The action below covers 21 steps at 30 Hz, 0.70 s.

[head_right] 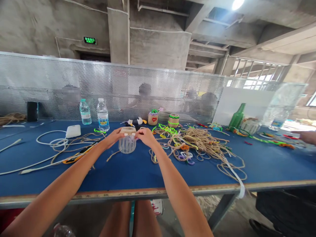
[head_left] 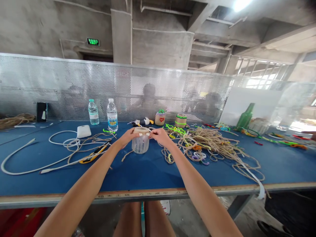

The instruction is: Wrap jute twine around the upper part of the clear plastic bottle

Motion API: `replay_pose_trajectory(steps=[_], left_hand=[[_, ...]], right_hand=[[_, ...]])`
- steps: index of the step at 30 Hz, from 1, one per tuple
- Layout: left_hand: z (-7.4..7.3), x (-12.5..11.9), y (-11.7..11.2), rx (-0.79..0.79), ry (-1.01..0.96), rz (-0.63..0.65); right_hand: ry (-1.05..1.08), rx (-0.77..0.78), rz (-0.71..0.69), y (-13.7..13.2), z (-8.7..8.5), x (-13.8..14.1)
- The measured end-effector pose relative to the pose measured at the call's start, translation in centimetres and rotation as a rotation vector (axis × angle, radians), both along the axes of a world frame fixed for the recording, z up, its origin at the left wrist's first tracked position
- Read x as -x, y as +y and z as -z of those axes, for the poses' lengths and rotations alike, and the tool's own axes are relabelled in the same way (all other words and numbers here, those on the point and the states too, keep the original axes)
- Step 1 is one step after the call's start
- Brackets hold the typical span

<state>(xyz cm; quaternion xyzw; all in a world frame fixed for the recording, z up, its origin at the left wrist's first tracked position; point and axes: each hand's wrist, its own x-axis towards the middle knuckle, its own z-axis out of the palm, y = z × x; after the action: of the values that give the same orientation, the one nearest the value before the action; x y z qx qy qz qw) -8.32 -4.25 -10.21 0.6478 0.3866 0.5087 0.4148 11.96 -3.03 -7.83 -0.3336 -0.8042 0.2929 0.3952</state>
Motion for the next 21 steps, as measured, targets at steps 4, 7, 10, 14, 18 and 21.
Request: replay_pose_trajectory(steps=[4, 7, 10, 14, 18, 21], left_hand=[[-0.4, -0.4, -0.8, 0.013, 0.039, 0.042], [-0.8, -0.7, -1.2, -0.079, 0.182, -0.181], [-1.2, -0.6, -1.4, -0.129, 0.268, -0.223], [-1.6, 0.1, -1.8, -0.185, 0.210, -0.054], [-1.9, 0.6, -2.0, -0.193, 0.313, -0.015], [-2.0, 1.0, -1.9, -0.178, 0.324, 0.001]], right_hand=[[-0.003, 0.036, -0.010, -0.1, 0.1, 0.1], [-0.030, 0.038, -0.004, -0.3, -0.1, 0.0], [-0.058, 0.006, -0.033, -0.5, 0.0, 0.2], [-0.059, -0.087, -0.068, -1.0, 0.8, 1.4], [-0.081, -0.171, 0.013, -1.6, 1.1, 2.2], [-0.128, -0.165, 0.060, -1.7, 0.5, 1.6]])
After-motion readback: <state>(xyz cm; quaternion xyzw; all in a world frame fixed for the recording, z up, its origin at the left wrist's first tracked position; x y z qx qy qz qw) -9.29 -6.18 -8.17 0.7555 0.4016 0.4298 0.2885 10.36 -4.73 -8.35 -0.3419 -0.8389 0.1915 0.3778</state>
